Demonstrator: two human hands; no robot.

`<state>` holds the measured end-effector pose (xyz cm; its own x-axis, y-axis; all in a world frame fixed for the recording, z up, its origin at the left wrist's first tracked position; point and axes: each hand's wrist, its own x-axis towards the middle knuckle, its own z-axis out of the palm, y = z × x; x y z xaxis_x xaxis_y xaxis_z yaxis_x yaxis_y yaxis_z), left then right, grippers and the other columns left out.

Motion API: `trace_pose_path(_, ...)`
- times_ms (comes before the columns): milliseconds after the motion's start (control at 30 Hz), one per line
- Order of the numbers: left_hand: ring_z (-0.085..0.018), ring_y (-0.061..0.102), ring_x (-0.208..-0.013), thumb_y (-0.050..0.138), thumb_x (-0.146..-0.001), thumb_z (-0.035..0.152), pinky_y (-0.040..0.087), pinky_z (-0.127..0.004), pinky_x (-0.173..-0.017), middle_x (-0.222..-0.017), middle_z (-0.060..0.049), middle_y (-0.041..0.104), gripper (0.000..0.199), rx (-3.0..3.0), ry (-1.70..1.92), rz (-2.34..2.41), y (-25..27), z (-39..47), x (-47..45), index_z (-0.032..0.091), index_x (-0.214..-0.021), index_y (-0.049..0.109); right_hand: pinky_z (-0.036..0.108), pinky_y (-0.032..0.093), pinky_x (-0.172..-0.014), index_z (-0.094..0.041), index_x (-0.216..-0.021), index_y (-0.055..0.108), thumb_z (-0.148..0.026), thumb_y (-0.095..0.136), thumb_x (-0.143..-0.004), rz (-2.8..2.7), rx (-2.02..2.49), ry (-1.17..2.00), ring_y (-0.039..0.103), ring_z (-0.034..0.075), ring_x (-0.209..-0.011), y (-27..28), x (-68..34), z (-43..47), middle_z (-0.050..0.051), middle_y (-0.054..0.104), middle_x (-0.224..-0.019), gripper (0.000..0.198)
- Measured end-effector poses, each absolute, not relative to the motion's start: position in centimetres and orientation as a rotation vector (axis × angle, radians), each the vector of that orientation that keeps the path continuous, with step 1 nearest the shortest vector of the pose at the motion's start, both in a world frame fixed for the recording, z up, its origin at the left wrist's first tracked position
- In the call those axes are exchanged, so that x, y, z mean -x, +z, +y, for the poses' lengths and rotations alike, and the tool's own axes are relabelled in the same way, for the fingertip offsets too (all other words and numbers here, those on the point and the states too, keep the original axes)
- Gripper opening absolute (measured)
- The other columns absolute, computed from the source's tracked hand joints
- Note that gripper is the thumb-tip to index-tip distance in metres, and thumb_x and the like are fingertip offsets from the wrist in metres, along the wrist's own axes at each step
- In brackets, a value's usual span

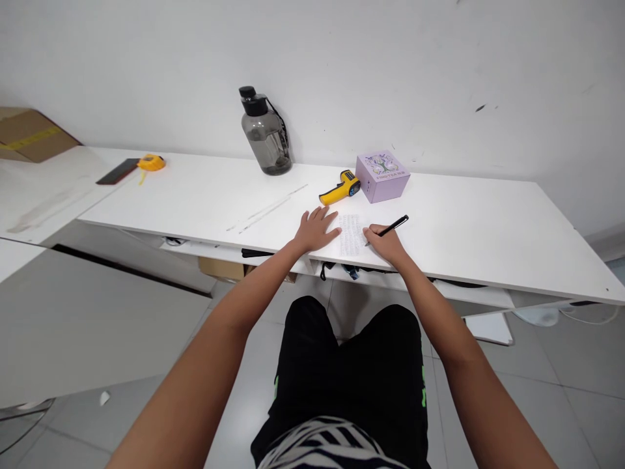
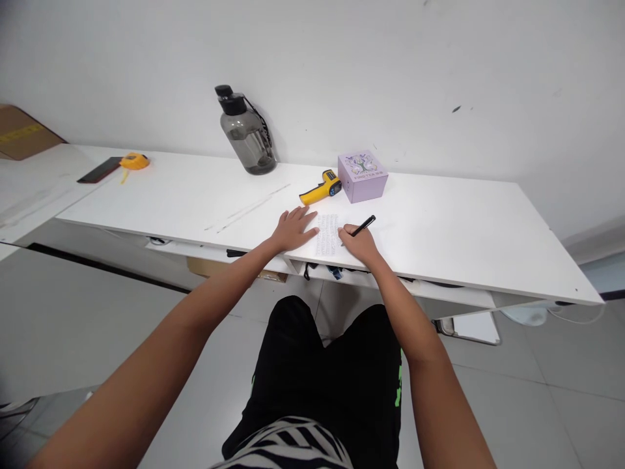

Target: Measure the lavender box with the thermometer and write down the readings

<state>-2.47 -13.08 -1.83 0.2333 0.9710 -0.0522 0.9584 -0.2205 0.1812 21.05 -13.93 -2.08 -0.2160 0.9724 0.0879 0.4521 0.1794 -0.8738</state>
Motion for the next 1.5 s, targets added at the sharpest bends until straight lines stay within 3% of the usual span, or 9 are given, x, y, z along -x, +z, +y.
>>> trace_pose_path(1500,-0.029,0.012,-0.156,0.023,-0.096,0.069,0.009,-0.053,-0.124,-0.17,-0.007,0.017,0.076,-2.304,0.126,1.815,-1.38,-13.39,2.3,0.027,-0.158,0.031,0.029,0.025,-0.057,-0.024,-0.057,0.027,-0.041,0.053,-0.083,-1.761,1.351,0.951,0.034,0.012,-0.057,-1.66,-21.0,-14.2,-0.005,0.031,-0.056,0.04)
